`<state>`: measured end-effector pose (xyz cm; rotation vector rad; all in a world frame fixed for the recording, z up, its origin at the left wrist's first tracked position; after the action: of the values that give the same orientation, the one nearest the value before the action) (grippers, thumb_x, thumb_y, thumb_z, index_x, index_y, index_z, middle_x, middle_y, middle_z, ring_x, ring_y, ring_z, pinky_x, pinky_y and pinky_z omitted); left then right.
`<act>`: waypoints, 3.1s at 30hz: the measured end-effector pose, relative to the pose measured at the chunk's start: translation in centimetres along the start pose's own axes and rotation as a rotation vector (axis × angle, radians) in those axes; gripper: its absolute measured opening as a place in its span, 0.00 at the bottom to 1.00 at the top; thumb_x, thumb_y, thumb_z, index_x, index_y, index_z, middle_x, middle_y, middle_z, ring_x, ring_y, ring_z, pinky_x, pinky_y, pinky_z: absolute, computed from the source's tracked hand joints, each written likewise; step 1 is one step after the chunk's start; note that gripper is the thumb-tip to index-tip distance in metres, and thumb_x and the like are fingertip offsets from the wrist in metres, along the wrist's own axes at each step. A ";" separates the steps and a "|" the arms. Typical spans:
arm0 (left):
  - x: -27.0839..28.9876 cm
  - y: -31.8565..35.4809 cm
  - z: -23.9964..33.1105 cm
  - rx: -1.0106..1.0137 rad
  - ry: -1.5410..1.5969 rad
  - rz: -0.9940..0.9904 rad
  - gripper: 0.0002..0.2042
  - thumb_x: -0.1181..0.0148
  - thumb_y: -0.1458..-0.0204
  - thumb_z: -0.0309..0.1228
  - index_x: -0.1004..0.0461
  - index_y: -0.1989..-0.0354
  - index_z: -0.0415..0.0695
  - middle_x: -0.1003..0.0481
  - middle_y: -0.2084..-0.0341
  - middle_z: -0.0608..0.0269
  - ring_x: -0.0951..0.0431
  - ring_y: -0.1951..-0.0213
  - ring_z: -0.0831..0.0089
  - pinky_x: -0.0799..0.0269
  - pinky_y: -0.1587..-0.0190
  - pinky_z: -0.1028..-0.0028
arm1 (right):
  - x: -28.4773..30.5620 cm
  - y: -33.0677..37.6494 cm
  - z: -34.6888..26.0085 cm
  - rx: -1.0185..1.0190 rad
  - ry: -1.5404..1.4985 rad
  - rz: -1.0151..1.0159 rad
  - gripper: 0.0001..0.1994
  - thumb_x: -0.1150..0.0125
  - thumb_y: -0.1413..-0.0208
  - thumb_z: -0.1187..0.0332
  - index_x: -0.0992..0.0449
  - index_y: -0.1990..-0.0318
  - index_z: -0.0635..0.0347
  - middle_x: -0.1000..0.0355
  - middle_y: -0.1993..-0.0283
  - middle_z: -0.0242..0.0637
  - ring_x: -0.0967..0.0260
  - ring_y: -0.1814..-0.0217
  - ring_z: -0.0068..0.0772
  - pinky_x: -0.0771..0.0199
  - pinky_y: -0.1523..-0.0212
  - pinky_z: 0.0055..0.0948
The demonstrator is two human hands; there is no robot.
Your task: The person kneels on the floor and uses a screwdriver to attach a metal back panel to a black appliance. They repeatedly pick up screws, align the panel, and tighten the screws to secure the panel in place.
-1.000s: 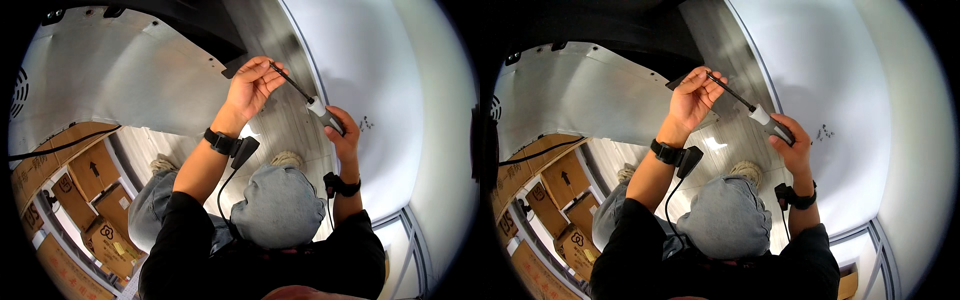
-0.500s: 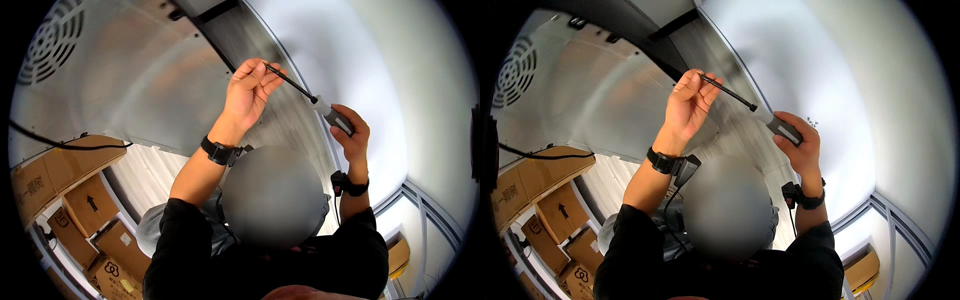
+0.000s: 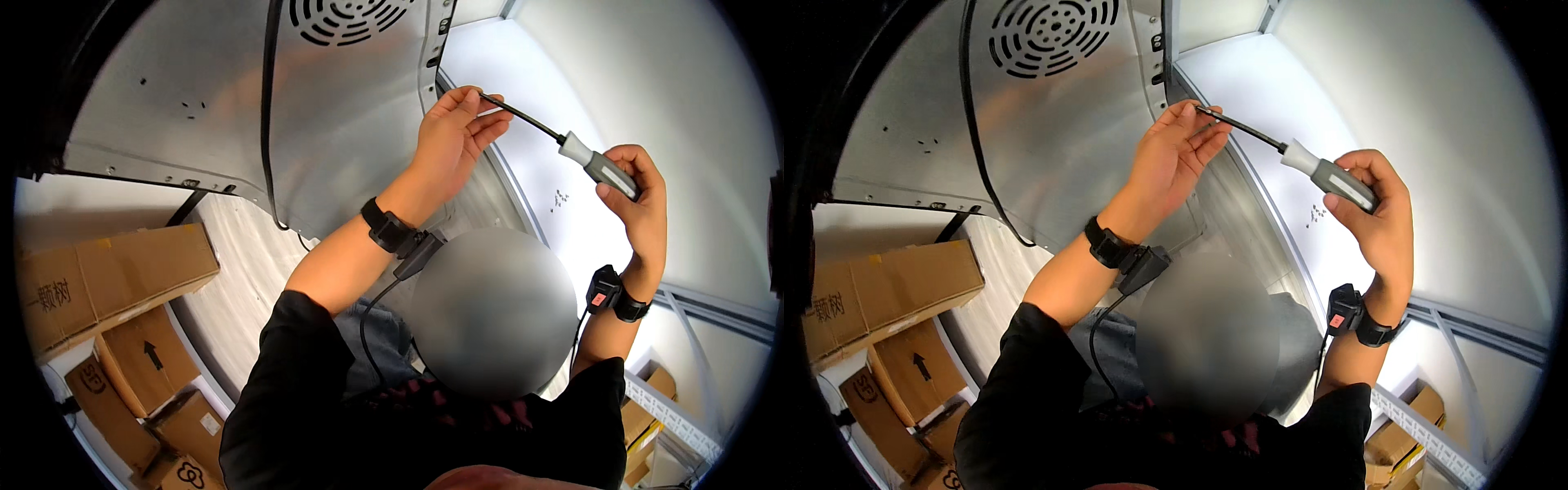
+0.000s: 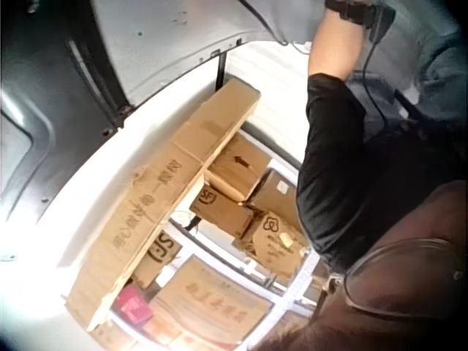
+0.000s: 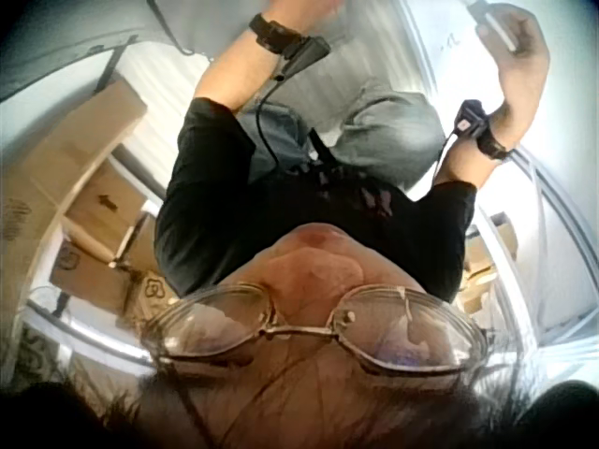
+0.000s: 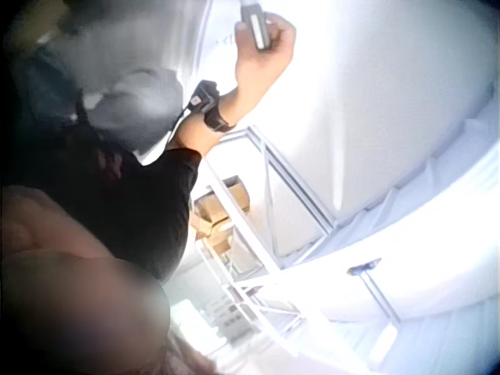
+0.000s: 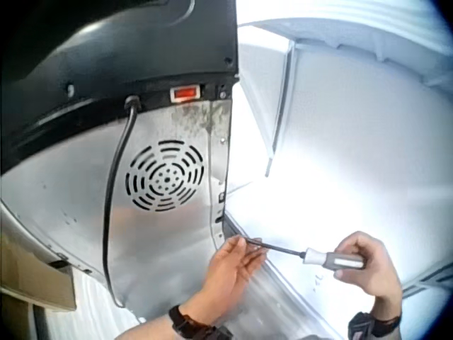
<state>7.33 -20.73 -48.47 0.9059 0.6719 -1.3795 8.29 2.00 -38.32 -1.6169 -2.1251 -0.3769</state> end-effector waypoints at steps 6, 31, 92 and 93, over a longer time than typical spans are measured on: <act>0.1 -0.4 0.2 0.045 0.025 0.075 0.08 0.53 0.39 0.32 0.32 0.58 0.42 0.27 0.61 0.62 0.25 0.61 0.72 0.26 0.56 0.75 | -0.8 1.2 -1.1 -0.096 -0.042 -0.042 0.13 0.41 0.56 0.83 0.31 0.62 0.61 0.32 0.70 0.29 0.38 0.67 0.18 0.39 0.64 0.19; 1.3 -4.2 1.4 -0.221 -0.067 0.241 0.07 0.50 0.40 0.35 0.28 0.60 0.47 0.25 0.72 0.71 0.33 0.78 0.83 0.35 0.73 0.81 | -10.9 2.1 4.9 0.221 -0.348 0.380 0.17 0.33 0.59 0.77 0.27 0.58 0.63 0.28 0.64 0.42 0.29 0.65 0.39 0.30 0.62 0.29; -0.5 -1.7 1.3 -0.029 -0.325 -0.026 0.11 0.53 0.39 0.35 0.29 0.59 0.40 0.23 0.72 0.60 0.28 0.76 0.76 0.36 0.78 0.79 | -10.7 3.5 2.3 0.041 -0.238 0.370 0.21 0.40 0.48 0.68 0.37 0.48 0.65 0.34 0.57 0.50 0.32 0.62 0.43 0.32 0.69 0.33; -0.5 -1.6 1.3 -0.031 -0.323 -0.045 0.11 0.52 0.39 0.35 0.29 0.58 0.40 0.23 0.72 0.60 0.28 0.76 0.76 0.36 0.78 0.79 | -10.6 3.5 1.9 0.082 -0.222 0.409 0.21 0.41 0.47 0.67 0.37 0.48 0.65 0.33 0.58 0.49 0.32 0.64 0.42 0.31 0.69 0.33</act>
<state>5.51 -21.52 -47.59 0.6264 0.4674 -1.5096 13.63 -5.08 -45.42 -2.0620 -1.8595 0.0210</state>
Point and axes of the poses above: each hand's wrist, its own y-axis away from the middle knuckle, its own x-axis out of the back of the hand, z = x × y, the point moved 3 cm from there along -y, towards the middle knuckle
